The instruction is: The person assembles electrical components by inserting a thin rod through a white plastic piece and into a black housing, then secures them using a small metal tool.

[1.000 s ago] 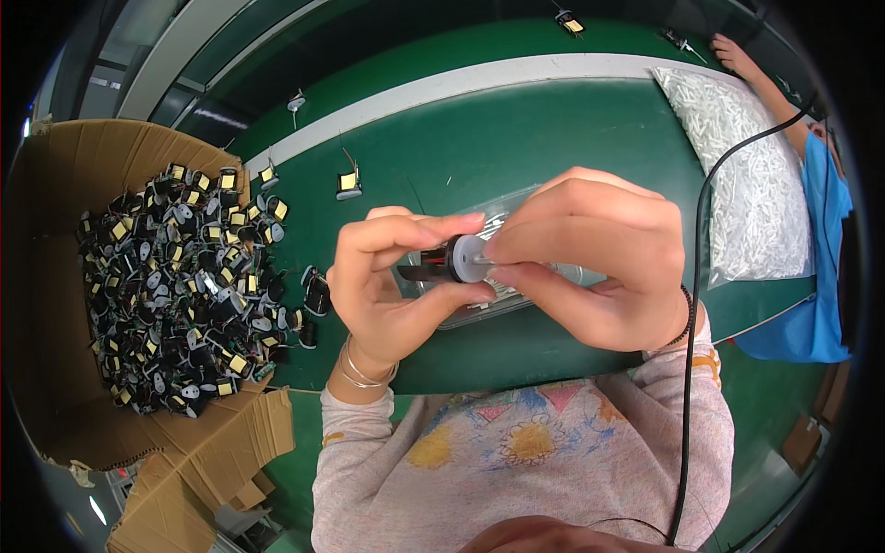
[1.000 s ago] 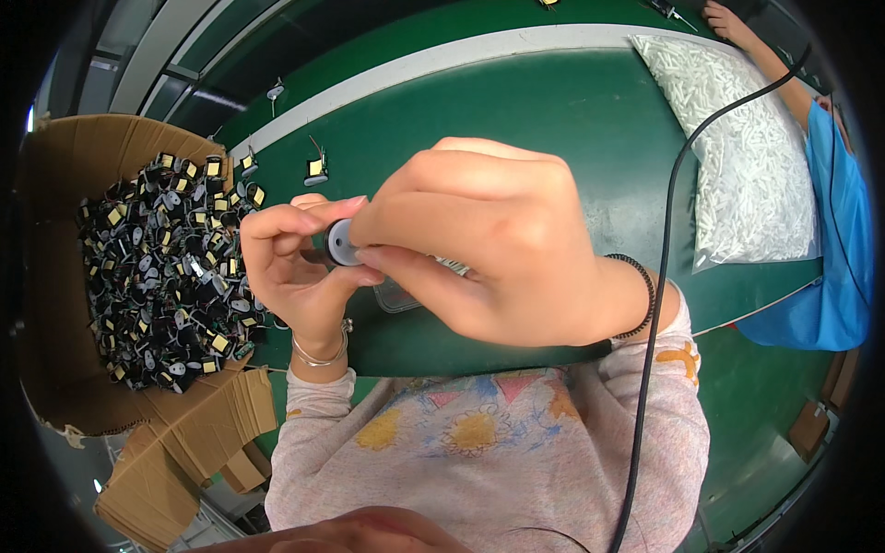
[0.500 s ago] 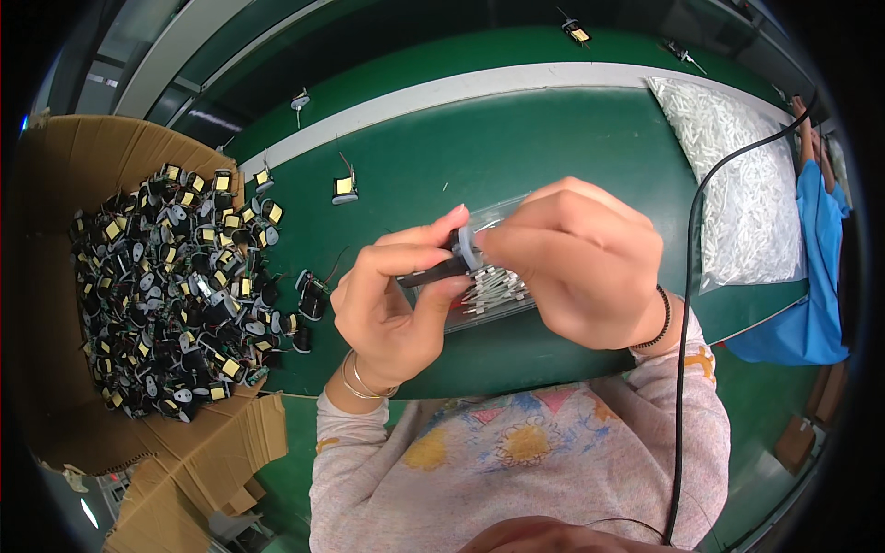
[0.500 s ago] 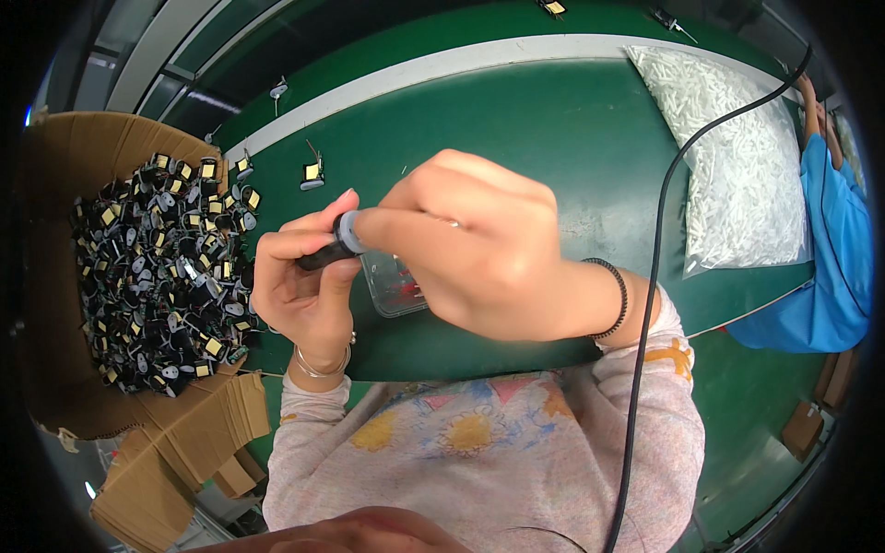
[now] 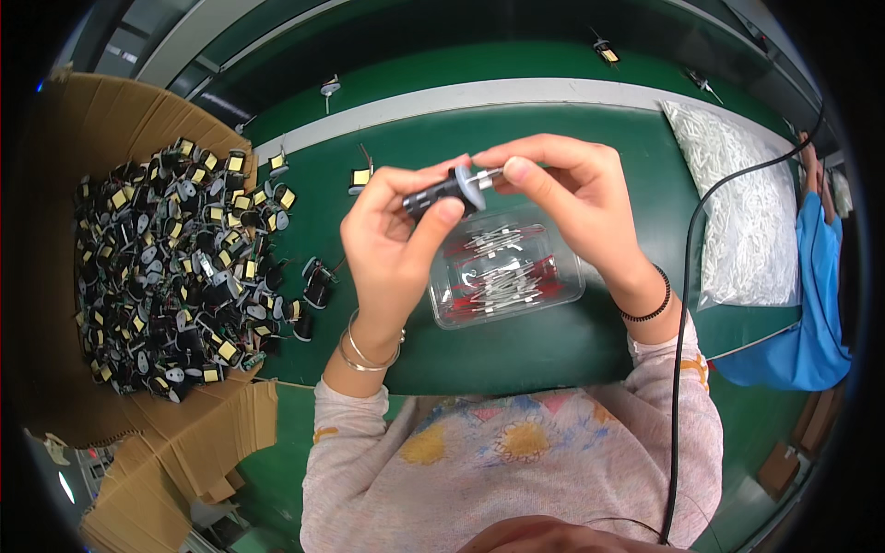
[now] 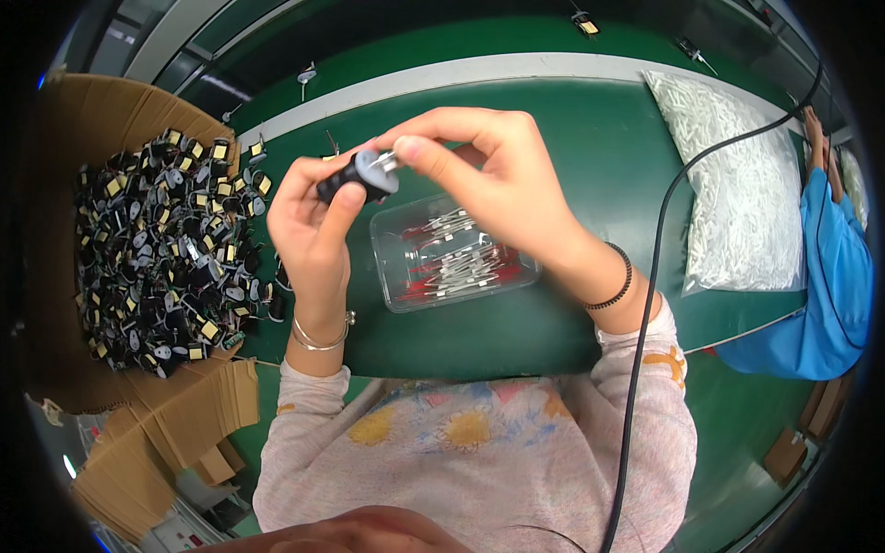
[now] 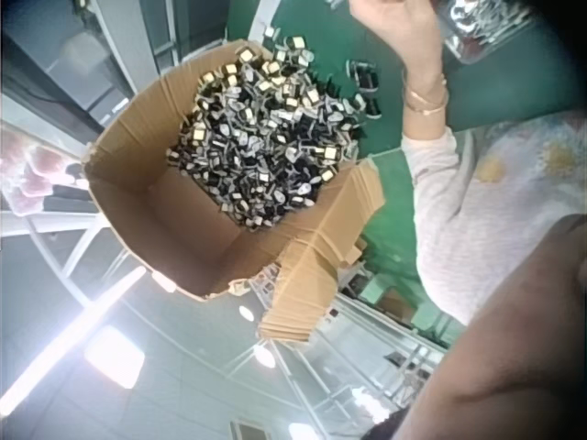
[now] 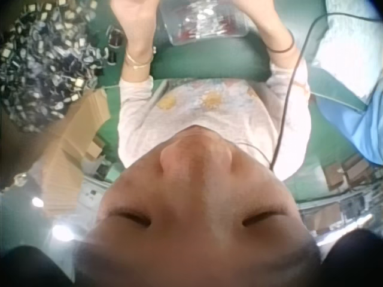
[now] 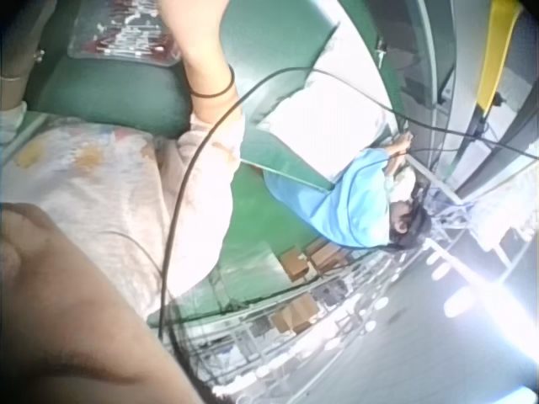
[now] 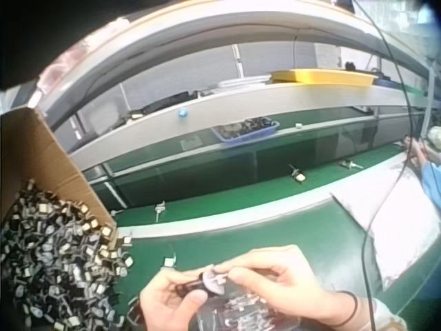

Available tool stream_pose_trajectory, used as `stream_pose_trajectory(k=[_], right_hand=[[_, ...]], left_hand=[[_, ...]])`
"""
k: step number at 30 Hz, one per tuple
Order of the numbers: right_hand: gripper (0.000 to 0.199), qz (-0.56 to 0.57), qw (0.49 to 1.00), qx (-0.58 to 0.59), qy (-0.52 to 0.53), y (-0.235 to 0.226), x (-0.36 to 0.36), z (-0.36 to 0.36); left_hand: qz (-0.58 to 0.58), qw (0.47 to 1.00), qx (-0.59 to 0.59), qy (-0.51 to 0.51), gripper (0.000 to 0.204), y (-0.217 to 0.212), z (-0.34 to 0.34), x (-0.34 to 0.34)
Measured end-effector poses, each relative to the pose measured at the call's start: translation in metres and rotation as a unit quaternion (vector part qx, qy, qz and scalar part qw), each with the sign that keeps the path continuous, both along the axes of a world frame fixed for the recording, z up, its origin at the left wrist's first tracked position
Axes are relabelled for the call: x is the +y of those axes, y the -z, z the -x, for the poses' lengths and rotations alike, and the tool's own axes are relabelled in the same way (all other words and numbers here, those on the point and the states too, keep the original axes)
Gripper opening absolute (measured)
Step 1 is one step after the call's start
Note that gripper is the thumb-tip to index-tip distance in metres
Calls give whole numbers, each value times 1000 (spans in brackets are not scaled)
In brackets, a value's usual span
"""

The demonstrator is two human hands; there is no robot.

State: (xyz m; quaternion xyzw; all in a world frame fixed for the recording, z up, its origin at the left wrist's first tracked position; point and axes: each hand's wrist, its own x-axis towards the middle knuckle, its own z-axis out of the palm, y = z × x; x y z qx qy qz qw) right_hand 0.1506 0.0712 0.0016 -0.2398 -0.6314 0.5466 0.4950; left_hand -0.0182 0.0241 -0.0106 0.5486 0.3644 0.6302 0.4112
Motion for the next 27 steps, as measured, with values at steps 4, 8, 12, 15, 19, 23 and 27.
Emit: stream_pose_trajectory(k=[4, 8, 12, 15, 19, 23, 27], right_hand=[[20, 19, 999, -41, -18, 9, 14, 10], [20, 49, 996, -68, -17, 32, 53, 26], [23, 167, 980, -91, 55, 60, 133, 26], [29, 254, 960, 13, 121, 89, 195, 22], [60, 343, 922, -4, 180, 99, 220, 13], [54, 218, 963, -94, 129, 75, 171, 0], [17, 48, 977, -196, -70, 43, 71, -4]], left_hand=[[51, 999, -7, -6, 17, 8, 11, 12], [35, 996, 61, -47, 26, 25, 42, 41], [79, 865, 418, -266, 28, 46, 121, 50], [62, 759, 604, -233, 27, 64, 138, 44], [57, 754, 626, -192, 32, 68, 127, 43], [19, 705, 684, -186, 23, 71, 124, 50], [49, 836, 503, -212, 15, 44, 98, 50]])
